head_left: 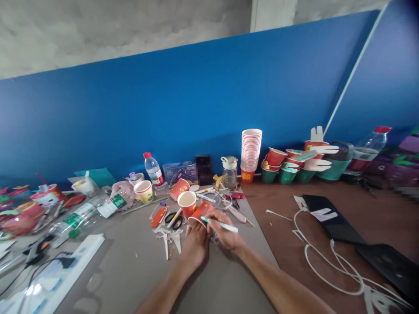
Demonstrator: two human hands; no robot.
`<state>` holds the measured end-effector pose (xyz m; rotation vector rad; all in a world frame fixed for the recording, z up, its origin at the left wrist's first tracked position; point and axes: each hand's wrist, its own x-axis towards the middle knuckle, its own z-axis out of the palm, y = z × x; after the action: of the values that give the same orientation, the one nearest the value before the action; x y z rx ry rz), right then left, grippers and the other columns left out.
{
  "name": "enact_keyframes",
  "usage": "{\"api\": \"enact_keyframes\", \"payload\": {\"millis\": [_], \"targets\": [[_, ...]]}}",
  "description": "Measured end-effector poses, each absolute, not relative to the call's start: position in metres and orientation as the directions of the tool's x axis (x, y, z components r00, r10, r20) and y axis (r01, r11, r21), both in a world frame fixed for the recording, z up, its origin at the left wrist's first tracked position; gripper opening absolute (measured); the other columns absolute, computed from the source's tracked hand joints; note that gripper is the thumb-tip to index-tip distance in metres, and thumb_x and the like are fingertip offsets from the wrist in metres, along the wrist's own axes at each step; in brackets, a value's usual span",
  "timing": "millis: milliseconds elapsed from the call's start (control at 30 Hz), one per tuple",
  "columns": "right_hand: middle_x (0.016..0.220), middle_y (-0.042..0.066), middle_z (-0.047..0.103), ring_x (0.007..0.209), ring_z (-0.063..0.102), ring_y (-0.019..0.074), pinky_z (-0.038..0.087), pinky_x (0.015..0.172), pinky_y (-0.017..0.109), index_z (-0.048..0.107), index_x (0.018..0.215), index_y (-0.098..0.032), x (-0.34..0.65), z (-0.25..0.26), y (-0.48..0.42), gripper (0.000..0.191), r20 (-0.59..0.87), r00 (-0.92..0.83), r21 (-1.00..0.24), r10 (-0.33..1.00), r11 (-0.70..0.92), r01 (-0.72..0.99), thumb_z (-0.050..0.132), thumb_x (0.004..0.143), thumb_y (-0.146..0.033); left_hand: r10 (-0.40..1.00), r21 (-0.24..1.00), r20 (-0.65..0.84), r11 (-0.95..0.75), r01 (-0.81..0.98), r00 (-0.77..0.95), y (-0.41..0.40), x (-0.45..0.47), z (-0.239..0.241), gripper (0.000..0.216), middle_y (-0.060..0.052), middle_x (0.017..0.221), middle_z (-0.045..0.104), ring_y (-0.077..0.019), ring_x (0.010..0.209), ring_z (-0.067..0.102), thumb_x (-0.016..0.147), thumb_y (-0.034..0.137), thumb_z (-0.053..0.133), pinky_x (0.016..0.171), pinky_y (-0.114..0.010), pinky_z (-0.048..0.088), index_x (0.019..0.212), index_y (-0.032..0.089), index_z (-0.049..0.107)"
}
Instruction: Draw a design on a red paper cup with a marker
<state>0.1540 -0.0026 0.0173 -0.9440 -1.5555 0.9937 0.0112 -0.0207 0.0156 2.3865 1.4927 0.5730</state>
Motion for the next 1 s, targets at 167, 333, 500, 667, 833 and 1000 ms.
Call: {"api": "enact_keyframes", "payload": {"millis": [167,333,500,667,833,1000], "targets": [[0.056,-0.003,0.053,0.052,0.048,0.0131,0.037,0.053,0.024,0.056,0.079,-0.019,0.160,0.017,0.002,0.014,0.301,-0.057,-0.946,0.952,0.306,0.111,0.045,0.078,-0.027,0.902,0.397,0.171,-0.431,0.810,0.396,-0.023,0.012,0.019,0.031,-0.007,0.116,0.059,-0.0213,0.112,0.048,0.079,0.012,0.043,0.099,-0.038,0.032,0.107,0.019,0.056],[0.055,-0.003,0.056,0.054,0.050,0.0131,0.039,0.057,0.025,0.057,0.077,-0.018,0.157,0.022,0.001,0.013,0.281,-0.198,-0.955,0.939,0.294,0.037,0.044,0.077,-0.023,0.879,0.319,0.200,-0.476,0.820,0.433,-0.025,0.011,0.017,0.028,-0.008,0.112,0.060,-0.0234,0.112,0.047,0.085,0.020,0.039,0.102,-0.044,0.027,0.108,0.020,0.056],[0.059,-0.002,0.057,0.058,0.051,0.0137,0.039,0.058,0.025,0.057,0.073,-0.018,0.161,0.026,0.004,0.011,0.286,-0.020,-0.953,0.958,0.286,0.096,0.047,0.074,-0.022,0.886,0.259,0.163,-0.464,0.847,0.435,-0.025,0.011,0.016,0.029,-0.008,0.112,0.060,-0.0241,0.112,0.046,0.083,0.018,0.043,0.105,-0.047,0.020,0.109,0.021,0.057],[0.053,-0.003,0.056,0.054,0.052,0.0130,0.040,0.057,0.025,0.057,0.072,-0.018,0.160,0.027,0.003,0.014,0.259,-0.233,-0.965,0.937,0.263,-0.011,0.043,0.074,-0.020,0.889,0.261,0.172,-0.457,0.850,0.425,-0.027,0.012,0.020,0.029,-0.009,0.112,0.060,-0.0255,0.113,0.045,0.081,0.020,0.046,0.105,-0.049,0.020,0.109,0.020,0.057],[0.055,-0.002,0.056,0.052,0.048,0.0125,0.036,0.052,0.023,0.057,0.070,-0.018,0.165,0.024,0.007,0.013,0.263,-0.002,-0.960,0.965,0.262,0.094,0.045,0.073,-0.022,0.892,0.256,0.168,-0.451,0.855,0.420,-0.031,0.015,0.028,0.036,-0.008,0.118,0.059,-0.0261,0.118,0.043,0.081,0.027,0.050,0.109,-0.050,0.012,0.116,0.021,0.053],[0.049,-0.003,0.055,0.046,0.049,0.0116,0.036,0.050,0.022,0.058,0.073,-0.017,0.161,0.025,0.005,0.018,0.223,-0.310,-0.975,0.924,0.215,-0.062,0.042,0.074,-0.023,0.900,0.275,0.215,-0.429,0.860,0.380,-0.028,0.014,0.022,0.027,-0.005,0.121,0.058,-0.0242,0.120,0.043,0.088,0.027,0.039,0.109,-0.053,0.003,0.107,0.023,0.058]]}}
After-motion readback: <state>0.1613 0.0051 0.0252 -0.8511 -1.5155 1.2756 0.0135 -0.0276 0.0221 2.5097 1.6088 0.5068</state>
